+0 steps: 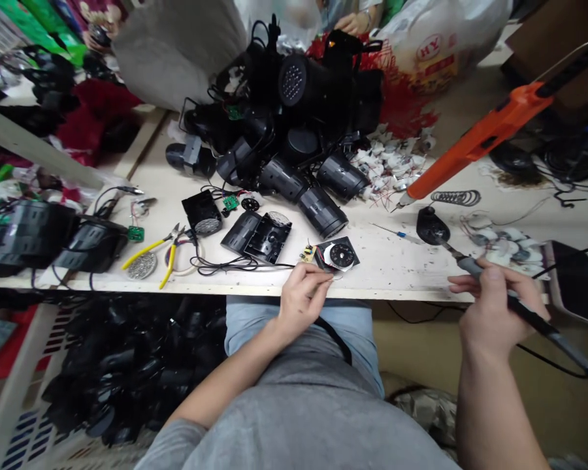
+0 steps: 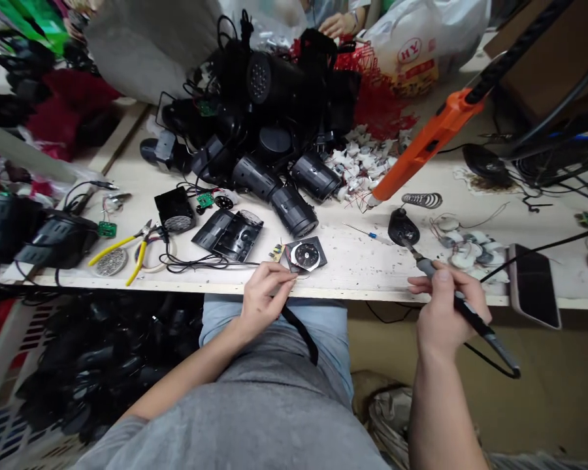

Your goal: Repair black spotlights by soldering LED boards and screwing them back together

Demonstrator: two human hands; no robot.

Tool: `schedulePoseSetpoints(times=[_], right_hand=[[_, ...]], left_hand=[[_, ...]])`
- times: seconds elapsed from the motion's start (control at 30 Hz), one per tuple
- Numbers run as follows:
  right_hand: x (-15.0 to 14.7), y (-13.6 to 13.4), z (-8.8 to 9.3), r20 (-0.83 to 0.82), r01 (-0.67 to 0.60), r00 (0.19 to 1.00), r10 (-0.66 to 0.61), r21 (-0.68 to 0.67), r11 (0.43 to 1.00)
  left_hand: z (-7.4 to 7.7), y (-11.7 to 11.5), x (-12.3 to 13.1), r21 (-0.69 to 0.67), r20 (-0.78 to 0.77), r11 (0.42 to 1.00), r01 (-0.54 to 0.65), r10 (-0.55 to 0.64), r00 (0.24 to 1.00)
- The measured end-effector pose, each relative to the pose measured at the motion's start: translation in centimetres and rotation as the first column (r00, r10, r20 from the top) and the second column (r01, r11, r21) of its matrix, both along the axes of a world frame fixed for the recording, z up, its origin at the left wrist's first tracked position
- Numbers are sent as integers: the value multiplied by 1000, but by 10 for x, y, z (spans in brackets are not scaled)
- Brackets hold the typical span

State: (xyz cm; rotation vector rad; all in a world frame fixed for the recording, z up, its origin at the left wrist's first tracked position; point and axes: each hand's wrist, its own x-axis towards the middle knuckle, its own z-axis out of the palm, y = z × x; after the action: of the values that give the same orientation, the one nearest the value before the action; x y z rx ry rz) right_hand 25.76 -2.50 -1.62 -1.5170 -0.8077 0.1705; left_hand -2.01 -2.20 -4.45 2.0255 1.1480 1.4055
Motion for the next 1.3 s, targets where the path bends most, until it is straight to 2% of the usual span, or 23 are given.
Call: schedulePoseSetpoints(times=[0.13,0.27,0.43,0.57,0.67,0.77,0.87,1.1,1.3], right_hand=[[-18,-12,6,38,-52,998,55,-87,995],[-32,-20,10,32,-92,995,96,-127,988],[-42,-27,4,1,-156,988,157,-115,981],[-50,-34,-8,62,-264,959,278,-171,949],[-56,-38,-14,229,-333,903,363,-161,929],[-61,-37,-16,431,-412,803,412,-96,906],[-66,-29,-16,543,-469,711,447,-108,877],[-81,4,-24,644,-553,554,528,-191,811],[-88,20,-28,646,-577,519,559,-217,787]], left_hand=[[-14,-4,1,130,-189,987,89,-64,980],[-24,-7,-1,112,-310,985,132,-91,946],[-21,-9,-1,100,-228,992,77,-52,972],[-17,-9,1,56,-130,998,8,0,991],[-17,-7,1,37,-113,999,-39,42,993],[-18,-5,1,28,-111,998,-49,52,993],[-20,-4,2,39,-118,998,-40,45,992],[-20,-2,2,64,-90,997,-45,50,995],[-19,-3,4,58,-105,993,-100,105,989]])
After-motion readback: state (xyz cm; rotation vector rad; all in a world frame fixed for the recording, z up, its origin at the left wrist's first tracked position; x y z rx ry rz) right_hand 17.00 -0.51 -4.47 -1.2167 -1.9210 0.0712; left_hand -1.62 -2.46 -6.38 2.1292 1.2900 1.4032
